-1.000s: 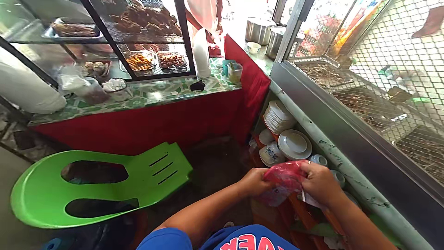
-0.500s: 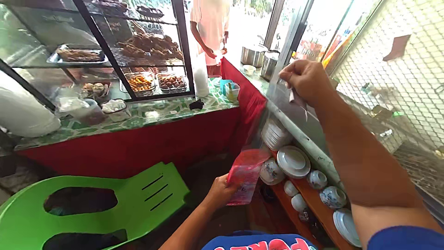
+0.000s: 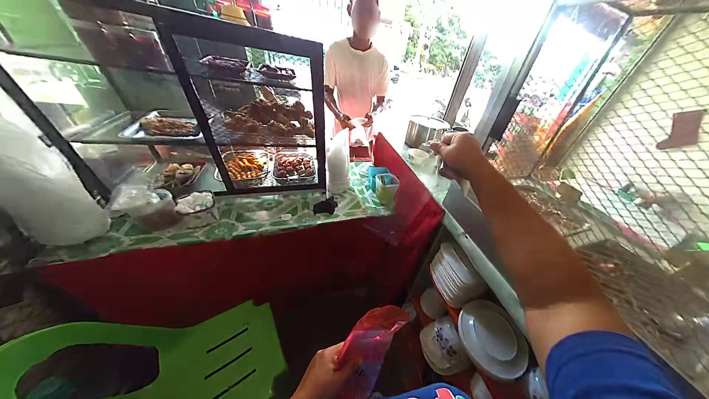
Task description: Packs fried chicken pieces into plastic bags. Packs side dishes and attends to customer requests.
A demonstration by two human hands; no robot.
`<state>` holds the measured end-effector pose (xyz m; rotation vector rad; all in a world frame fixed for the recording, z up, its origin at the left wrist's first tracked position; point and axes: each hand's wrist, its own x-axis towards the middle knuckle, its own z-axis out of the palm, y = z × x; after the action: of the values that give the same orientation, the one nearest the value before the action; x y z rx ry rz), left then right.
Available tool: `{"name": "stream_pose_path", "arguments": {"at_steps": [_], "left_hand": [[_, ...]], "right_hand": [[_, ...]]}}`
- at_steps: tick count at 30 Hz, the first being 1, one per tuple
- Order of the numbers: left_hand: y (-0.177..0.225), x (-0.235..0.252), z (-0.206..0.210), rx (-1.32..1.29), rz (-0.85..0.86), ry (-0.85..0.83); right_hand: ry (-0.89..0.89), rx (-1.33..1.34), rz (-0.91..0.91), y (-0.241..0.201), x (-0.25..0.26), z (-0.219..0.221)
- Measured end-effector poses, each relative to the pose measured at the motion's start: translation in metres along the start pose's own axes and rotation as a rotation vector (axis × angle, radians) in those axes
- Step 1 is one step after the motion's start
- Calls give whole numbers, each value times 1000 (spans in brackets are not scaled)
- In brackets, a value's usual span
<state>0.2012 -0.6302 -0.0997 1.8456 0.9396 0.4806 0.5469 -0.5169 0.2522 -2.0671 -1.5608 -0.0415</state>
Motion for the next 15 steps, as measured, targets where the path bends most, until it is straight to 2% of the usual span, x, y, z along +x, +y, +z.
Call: {"name": "stream_pose_path", "arguments": {"at_steps": [5,11,15], "left_hand": [[2,54,-2,24,-12,20],[-2,112,-5,6,4,54],[-15,163,-12,43,184,52]], "right_hand": [[-28,81,-86,28,65,20],[-53,141,-21,46,125,48],[-19,-12,89,49,161,58]]}}
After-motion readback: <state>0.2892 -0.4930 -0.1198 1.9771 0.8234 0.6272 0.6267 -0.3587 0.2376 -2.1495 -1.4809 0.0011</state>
